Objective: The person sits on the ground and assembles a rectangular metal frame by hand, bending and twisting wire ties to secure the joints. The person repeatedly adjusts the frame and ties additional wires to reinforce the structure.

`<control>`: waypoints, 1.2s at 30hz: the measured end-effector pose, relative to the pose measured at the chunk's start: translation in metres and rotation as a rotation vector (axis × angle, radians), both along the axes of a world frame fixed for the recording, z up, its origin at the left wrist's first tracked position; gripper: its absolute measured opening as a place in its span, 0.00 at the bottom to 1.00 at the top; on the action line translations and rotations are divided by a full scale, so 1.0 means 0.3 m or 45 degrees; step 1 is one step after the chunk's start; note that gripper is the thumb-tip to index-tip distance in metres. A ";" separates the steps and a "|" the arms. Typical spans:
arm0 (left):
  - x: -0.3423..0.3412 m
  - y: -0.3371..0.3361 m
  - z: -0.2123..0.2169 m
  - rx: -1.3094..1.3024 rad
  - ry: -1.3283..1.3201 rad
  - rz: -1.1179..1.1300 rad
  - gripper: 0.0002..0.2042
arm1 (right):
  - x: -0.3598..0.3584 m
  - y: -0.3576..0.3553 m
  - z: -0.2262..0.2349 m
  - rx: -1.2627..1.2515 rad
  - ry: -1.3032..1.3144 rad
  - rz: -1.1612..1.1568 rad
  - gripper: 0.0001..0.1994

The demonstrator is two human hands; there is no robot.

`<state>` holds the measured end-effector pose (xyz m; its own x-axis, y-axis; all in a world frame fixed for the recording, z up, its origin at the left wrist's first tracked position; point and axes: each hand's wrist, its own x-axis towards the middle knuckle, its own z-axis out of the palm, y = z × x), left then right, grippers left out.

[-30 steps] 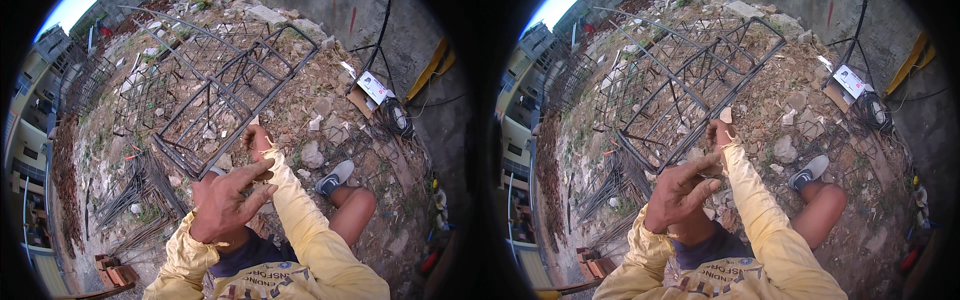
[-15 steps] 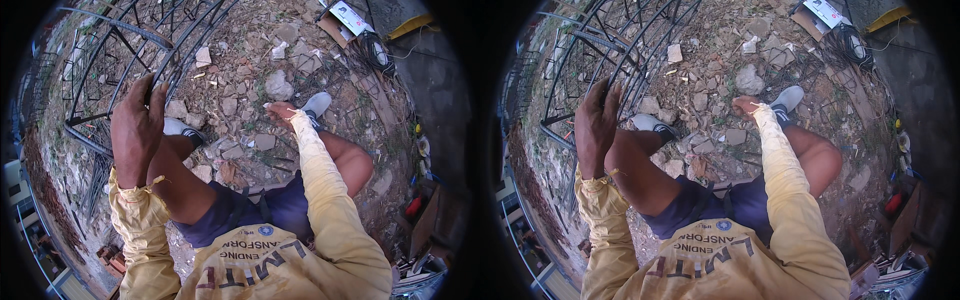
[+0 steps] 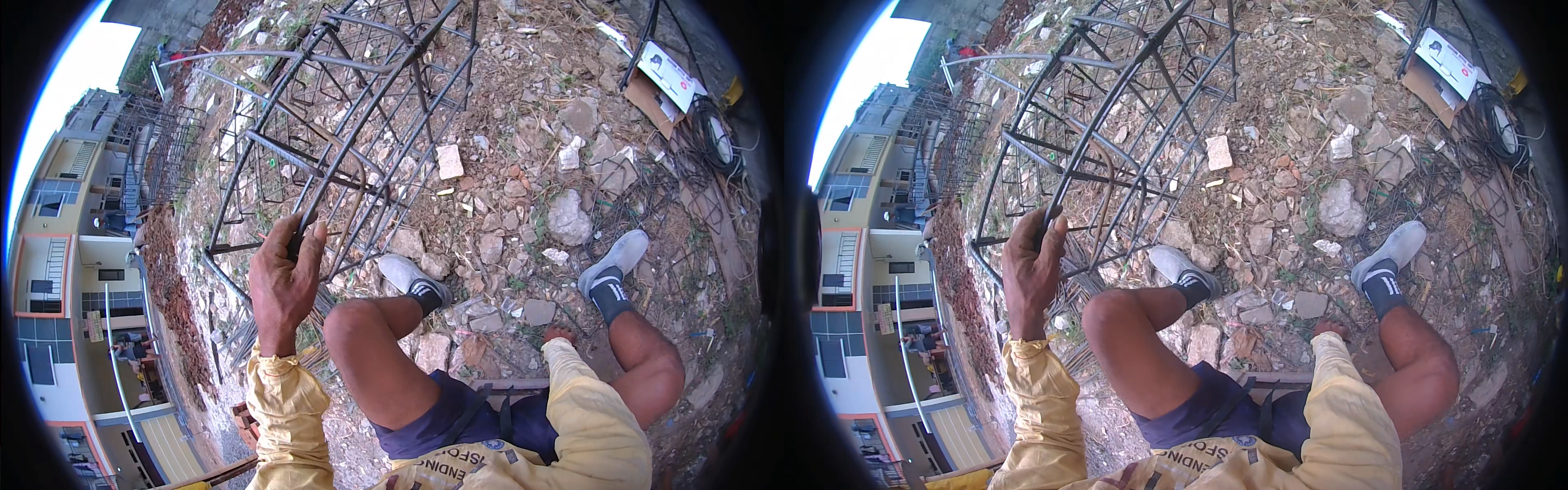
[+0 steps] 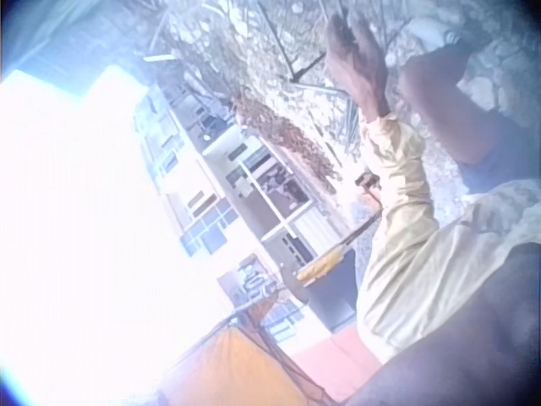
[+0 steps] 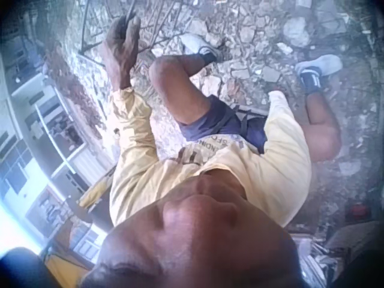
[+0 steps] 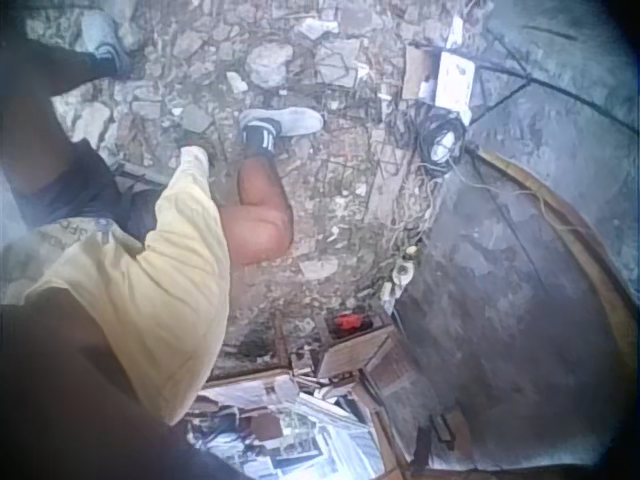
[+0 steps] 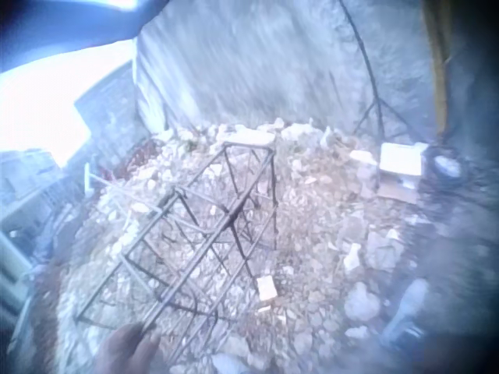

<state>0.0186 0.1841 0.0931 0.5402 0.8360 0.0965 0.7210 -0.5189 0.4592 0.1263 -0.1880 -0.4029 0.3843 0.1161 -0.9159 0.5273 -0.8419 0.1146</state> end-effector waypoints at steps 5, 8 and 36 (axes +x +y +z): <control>-0.012 0.046 0.027 -0.049 -0.049 0.001 0.18 | 0.006 -0.013 -0.096 0.110 0.133 0.248 0.25; -0.023 0.044 0.030 -0.029 -0.011 -0.038 0.17 | 0.018 -0.020 -0.082 0.145 0.379 0.483 0.25; -0.050 -0.040 0.046 -0.318 0.092 -0.320 0.26 | 0.204 0.368 1.450 2.898 -0.113 -0.631 0.11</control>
